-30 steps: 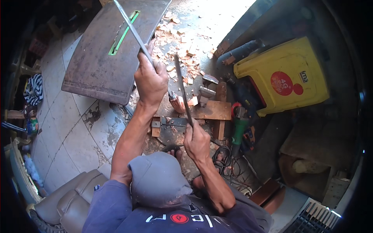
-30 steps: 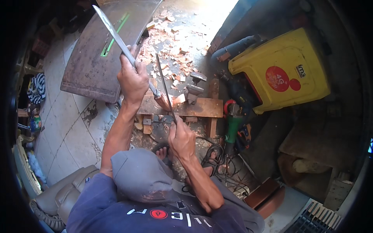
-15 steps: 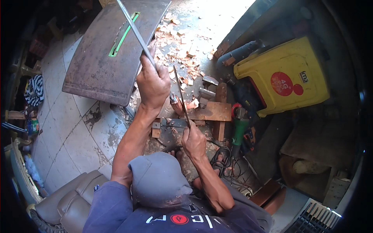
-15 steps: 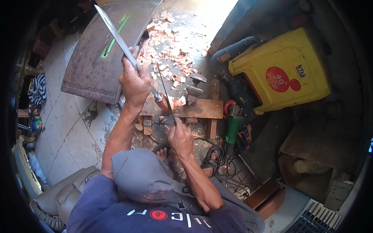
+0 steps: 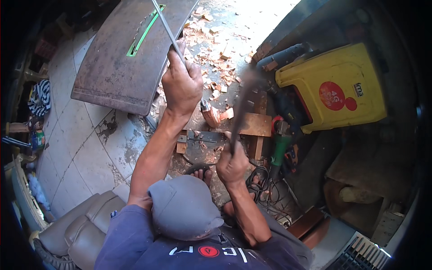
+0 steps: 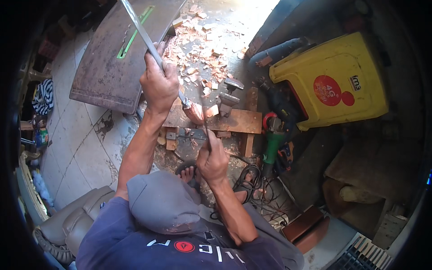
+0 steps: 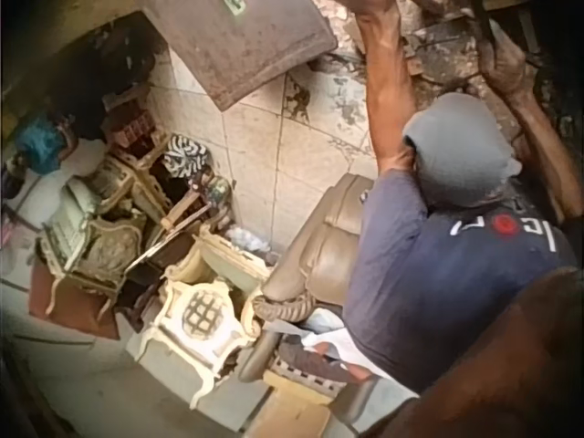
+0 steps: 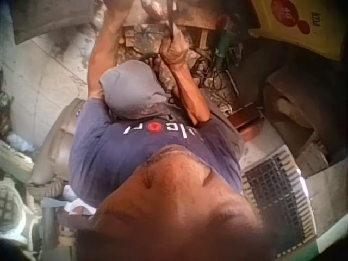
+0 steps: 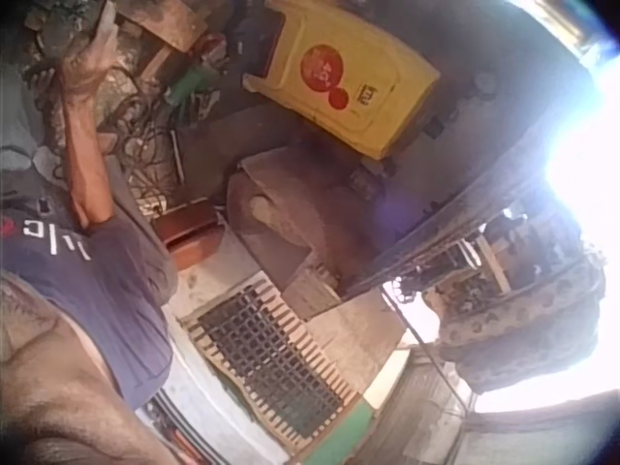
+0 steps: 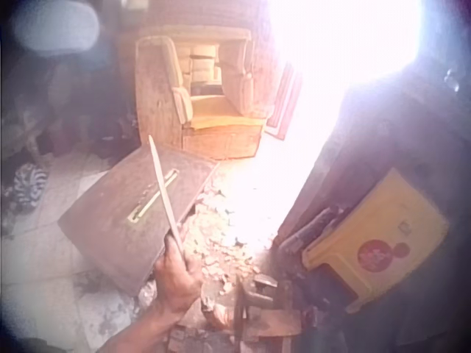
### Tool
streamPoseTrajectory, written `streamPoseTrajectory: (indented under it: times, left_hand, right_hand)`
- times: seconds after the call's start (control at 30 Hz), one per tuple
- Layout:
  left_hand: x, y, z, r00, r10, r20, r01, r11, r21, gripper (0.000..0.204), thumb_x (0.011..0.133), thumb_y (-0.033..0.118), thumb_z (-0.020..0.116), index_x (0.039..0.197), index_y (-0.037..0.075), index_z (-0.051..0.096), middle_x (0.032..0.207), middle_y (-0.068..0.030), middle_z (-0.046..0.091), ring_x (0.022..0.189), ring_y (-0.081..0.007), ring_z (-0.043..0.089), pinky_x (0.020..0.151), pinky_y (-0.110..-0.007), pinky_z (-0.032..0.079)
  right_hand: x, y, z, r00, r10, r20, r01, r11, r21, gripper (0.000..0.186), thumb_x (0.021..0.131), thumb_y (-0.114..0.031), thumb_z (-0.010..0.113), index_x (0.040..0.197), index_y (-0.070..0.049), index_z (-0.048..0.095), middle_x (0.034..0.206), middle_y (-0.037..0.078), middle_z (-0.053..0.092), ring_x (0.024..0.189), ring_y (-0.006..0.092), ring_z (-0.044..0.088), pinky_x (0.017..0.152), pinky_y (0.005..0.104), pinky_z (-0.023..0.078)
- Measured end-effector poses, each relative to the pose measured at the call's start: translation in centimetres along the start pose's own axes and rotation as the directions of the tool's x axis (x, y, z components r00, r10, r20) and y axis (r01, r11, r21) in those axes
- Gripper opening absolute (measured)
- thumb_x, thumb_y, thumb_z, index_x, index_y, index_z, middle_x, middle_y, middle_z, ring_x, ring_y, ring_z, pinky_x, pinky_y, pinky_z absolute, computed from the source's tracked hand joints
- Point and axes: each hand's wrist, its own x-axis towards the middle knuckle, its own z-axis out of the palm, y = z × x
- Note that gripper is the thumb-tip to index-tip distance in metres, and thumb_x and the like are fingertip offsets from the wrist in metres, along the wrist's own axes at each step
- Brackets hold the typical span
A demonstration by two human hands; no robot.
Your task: The person shapes a piece of curved wood by shaving and scraping it with a large blade.
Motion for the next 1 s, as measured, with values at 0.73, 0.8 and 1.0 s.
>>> streamPoseTrajectory:
  times: [0.73,0.8,1.0]
  left_hand:
    - [0.0,0.0,0.2,0.999,-0.041,0.022,0.041,0.999,-0.028,0.046,0.091,0.002,0.055,0.135,-0.008,0.05,0.125,-0.0293,0.069,0.106,-0.0371,0.073,0.084,-0.042,0.061]
    - [0.6,-0.4,0.1,0.994,-0.09,0.059,0.091,0.996,-0.014,0.045,0.09,0.001,0.055,0.134,-0.009,0.051,0.121,-0.0299,0.07,0.086,-0.032,0.077,0.072,-0.039,0.063]
    - [-0.2,-1.5,0.9,1.0,-0.006,0.017,0.006,1.0,0.004,0.044,0.091,0.001,0.056,0.134,-0.008,0.052,0.118,-0.0273,0.072,0.072,-0.0246,0.076,0.057,-0.034,0.06]
  right_hand:
    - [-1.1,3.2,1.4,0.939,0.239,0.248,-0.155,0.936,-0.316,0.033,0.094,-0.005,0.059,0.126,-0.001,0.065,0.088,0.025,0.071,0.075,0.042,0.071,0.066,0.0495,0.056]
    - [0.0,2.3,0.7,0.95,0.207,0.233,-0.156,0.963,-0.22,0.035,0.094,-0.005,0.06,0.128,-0.001,0.064,0.088,0.026,0.071,0.076,0.042,0.071,0.066,0.0495,0.056]
    - [-1.1,2.4,1.6,0.962,0.2,0.184,-0.144,0.95,-0.277,0.032,0.098,-0.011,0.06,0.127,0.001,0.066,0.091,0.031,0.07,0.081,0.0424,0.073,0.064,0.0506,0.054]
